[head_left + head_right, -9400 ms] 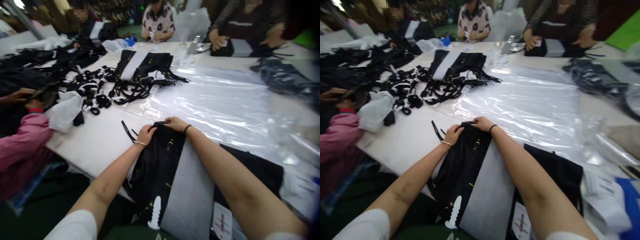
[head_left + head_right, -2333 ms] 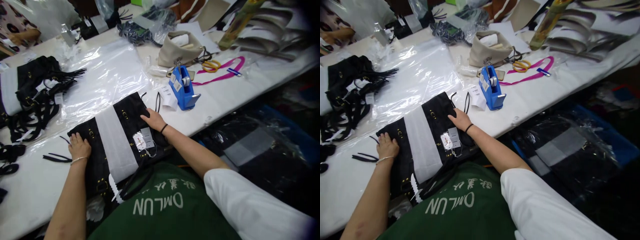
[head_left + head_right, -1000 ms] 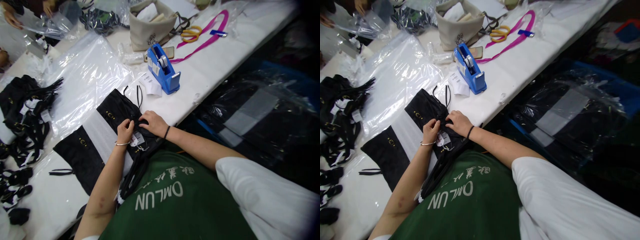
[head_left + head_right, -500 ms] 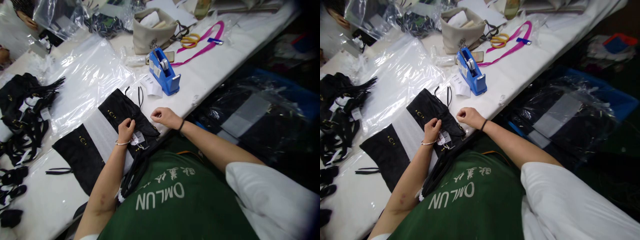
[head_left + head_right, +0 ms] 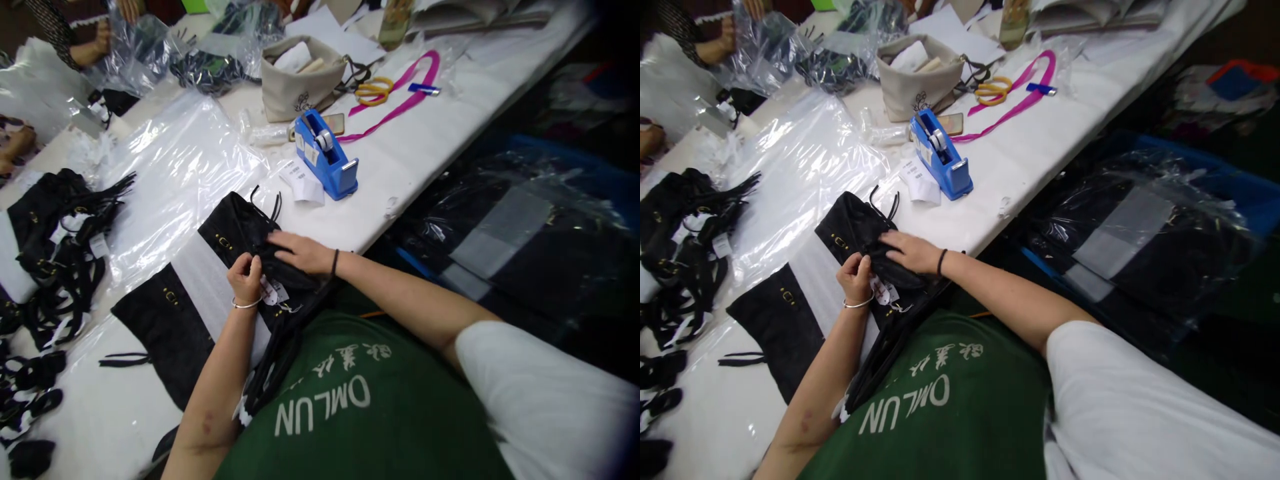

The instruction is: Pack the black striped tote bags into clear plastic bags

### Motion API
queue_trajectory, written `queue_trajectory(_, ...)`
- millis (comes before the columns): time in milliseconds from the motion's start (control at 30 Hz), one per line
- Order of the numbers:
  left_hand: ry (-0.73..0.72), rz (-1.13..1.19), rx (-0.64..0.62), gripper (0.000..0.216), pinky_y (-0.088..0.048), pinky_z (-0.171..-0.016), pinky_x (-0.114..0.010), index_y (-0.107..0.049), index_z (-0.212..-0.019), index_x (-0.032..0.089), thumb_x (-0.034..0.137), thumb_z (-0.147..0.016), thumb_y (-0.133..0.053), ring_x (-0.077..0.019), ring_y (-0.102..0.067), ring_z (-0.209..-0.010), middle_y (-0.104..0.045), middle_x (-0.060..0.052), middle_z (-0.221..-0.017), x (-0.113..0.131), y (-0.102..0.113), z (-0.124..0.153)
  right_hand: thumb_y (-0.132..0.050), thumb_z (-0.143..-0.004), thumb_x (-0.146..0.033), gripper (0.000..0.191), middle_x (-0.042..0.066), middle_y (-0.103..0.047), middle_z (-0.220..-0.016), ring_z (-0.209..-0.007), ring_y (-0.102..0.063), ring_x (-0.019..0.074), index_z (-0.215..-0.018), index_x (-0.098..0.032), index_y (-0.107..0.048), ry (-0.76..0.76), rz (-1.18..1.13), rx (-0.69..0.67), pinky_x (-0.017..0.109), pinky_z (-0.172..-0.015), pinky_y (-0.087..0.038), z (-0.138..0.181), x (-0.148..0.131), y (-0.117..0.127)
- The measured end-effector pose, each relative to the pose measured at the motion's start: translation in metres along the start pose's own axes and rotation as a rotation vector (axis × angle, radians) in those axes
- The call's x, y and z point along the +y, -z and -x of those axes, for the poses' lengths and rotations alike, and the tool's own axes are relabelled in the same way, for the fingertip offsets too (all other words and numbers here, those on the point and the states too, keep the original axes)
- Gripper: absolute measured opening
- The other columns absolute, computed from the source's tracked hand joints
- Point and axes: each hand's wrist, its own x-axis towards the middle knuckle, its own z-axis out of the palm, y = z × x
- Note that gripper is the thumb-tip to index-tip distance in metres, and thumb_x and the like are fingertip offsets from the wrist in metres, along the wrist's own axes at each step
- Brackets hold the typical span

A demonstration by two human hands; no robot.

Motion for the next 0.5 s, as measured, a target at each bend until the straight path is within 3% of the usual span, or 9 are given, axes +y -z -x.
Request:
queue_trajectory(67, -0.002, -0.027, 0.03, 0.037, -0.031, -0.053, -0.026, -0.043, -0.06, 0.021, 0.045, -0.086, -0.054, -0.0112, -0.037, -0.053, -0.037, 0.004, -0.055, 0.002, 0.002, 0.003, -0.055, -0.093, -0.019, 0.034, 0.007, -0.066, -0.131, -0.125, -0.058, 0.0196, -0.125, -0.02, -0.065, 0.062, 0.003, -0.136, 0.042, -0.115, -0.036, -0.009, -0.002, -0.016)
queue_trajectory(100, -0.002, -0.051, 0.044, 0.038, -0.031, -0.053, -0.026, -0.042, -0.059, 0.021, 0.046, -0.087, -0.052, -0.0114, -0.036, -0.053, -0.036, 0.004, -0.055, 0.003, 0.002, 0.004, -0.052, -0.095, -0.02, 0.032, 0.008, -0.068, -0.127, -0.122, -0.061, 0.0195, -0.124, -0.02, -0.066, 0.051, 0.013, -0.138, 0.042, -0.114, -0.038, -0.013, -0.002, -0.02)
queue_trajectory(233, -0.049, -0.144, 0.064, 0.041, -0.03, -0.053, -0.027, -0.038, -0.059, 0.022, 0.047, -0.089, -0.048, -0.0121, -0.033, -0.054, -0.031, 0.003, -0.057, 0.007, 0.001, 0.005, -0.05, -0.096, -0.017, 0.038, 0.014, -0.059, -0.138, -0.128, -0.056, 0.0205, -0.133, -0.013, -0.058, -0.008, 0.106, 0.075, 0.037, -0.111, -0.041, -0.034, 0.003, -0.028)
queue_trajectory(300, -0.083, -0.153, 0.048, 0.04, -0.03, -0.054, -0.028, -0.039, -0.059, 0.022, 0.046, -0.089, -0.048, -0.0123, -0.033, -0.055, -0.031, 0.003, -0.058, 0.007, 0.0, 0.004, -0.056, -0.091, -0.013, 0.045, 0.017, -0.053, -0.144, -0.133, -0.051, 0.021, -0.136, -0.011, -0.053, 0.079, 0.11, -0.001, 0.036, -0.113, -0.038, -0.048, 0.004, -0.033)
queue_trajectory(367, -0.104, -0.138, 0.022, 0.037, -0.031, -0.054, -0.028, -0.04, -0.06, 0.022, 0.043, -0.089, -0.049, -0.0122, -0.034, -0.055, -0.033, 0.003, -0.059, 0.007, -0.001, 0.004, -0.056, -0.092, -0.013, 0.043, 0.016, -0.058, -0.138, -0.128, -0.056, 0.0207, -0.135, -0.012, -0.053, 0.117, 0.078, -0.105, 0.035, -0.11, -0.041, -0.06, 0.004, -0.038)
queue_trajectory(500, -0.144, -0.138, -0.025, 0.034, -0.032, -0.056, -0.028, -0.041, -0.062, 0.021, 0.037, -0.09, -0.051, -0.012, -0.036, -0.056, -0.036, 0.003, -0.06, 0.007, -0.003, 0.002, -0.051, -0.095, -0.02, 0.051, 0.015, -0.059, -0.134, -0.115, -0.064, 0.0233, -0.146, -0.018, -0.041, -0.044, 0.117, -0.081, 0.037, -0.099, -0.049, -0.081, 0.004, -0.038)
